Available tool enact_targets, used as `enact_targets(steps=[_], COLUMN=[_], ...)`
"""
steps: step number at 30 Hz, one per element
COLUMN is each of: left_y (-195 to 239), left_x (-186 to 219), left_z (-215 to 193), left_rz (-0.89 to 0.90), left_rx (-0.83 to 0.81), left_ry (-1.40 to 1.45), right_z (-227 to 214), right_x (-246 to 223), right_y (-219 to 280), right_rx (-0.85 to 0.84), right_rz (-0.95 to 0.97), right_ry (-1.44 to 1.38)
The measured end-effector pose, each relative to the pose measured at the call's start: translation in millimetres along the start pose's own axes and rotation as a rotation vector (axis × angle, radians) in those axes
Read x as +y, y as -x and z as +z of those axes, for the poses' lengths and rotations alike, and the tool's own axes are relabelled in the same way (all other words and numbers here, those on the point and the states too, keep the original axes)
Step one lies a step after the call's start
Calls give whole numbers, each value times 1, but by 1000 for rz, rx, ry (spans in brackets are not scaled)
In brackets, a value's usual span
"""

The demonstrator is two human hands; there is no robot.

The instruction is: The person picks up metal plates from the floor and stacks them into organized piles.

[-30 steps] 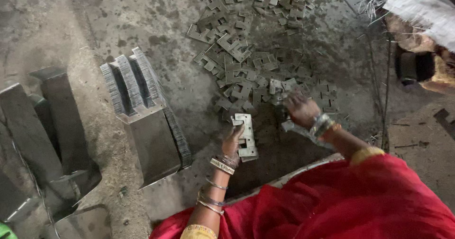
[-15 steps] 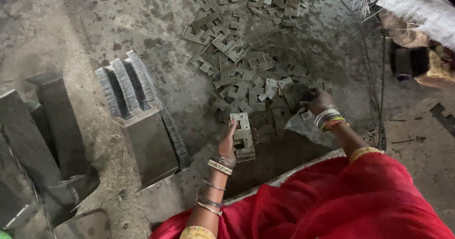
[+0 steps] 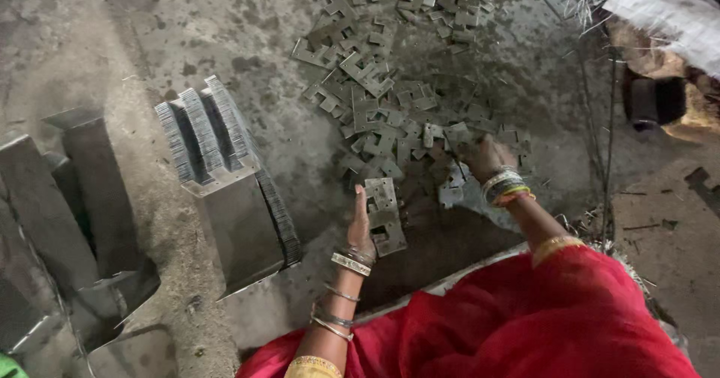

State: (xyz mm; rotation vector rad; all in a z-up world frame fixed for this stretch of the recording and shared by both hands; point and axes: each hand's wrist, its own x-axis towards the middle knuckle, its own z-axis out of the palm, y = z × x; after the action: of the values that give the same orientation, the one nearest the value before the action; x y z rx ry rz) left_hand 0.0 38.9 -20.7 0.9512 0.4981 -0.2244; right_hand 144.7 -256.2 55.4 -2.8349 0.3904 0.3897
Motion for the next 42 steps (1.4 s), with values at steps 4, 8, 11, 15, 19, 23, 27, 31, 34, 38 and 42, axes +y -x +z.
enact_targets(steps=[4,8,11,15,19,23,27,31,34,38,42], left_y=[-14,-25,0,15,-13,-23,-21,-9,5,19,37], left_x=[-27,-27,14,29,-10,-34,-28,-9,4,35,59], left_z=[-22,-14,5,17,-3,-23,-22,-18,-7,21,33], left_rz=[627,376,-70,-248,247,352,328,248,142,-130,-228], left_rx=[-161,-112,-75,-238,-71,-16,-20,-35,-92,-273,-272], left_ry=[-629,-425,-28,276,-156,-235,-169,-48,91,334,375], right_z=[20,-9,-39,-50,-14,2,-19,-20,-18,2,41], right_x=[35,18,-27,-41,-35,-22,-24,-27,-21,-27,2], right_y=[-42,-32,-1,8,-41,-61,-46,28,79,80,63], right_rx=[-49,-104,-324,61,-4,-130,-6,230,388,112,-82], right_rz=[-52,-102,-215,-988,-589,-285,-502,-807,-897,-426,-137], right_ry=[-99,-220,227,-41,219,261,312,317,227,304,183])
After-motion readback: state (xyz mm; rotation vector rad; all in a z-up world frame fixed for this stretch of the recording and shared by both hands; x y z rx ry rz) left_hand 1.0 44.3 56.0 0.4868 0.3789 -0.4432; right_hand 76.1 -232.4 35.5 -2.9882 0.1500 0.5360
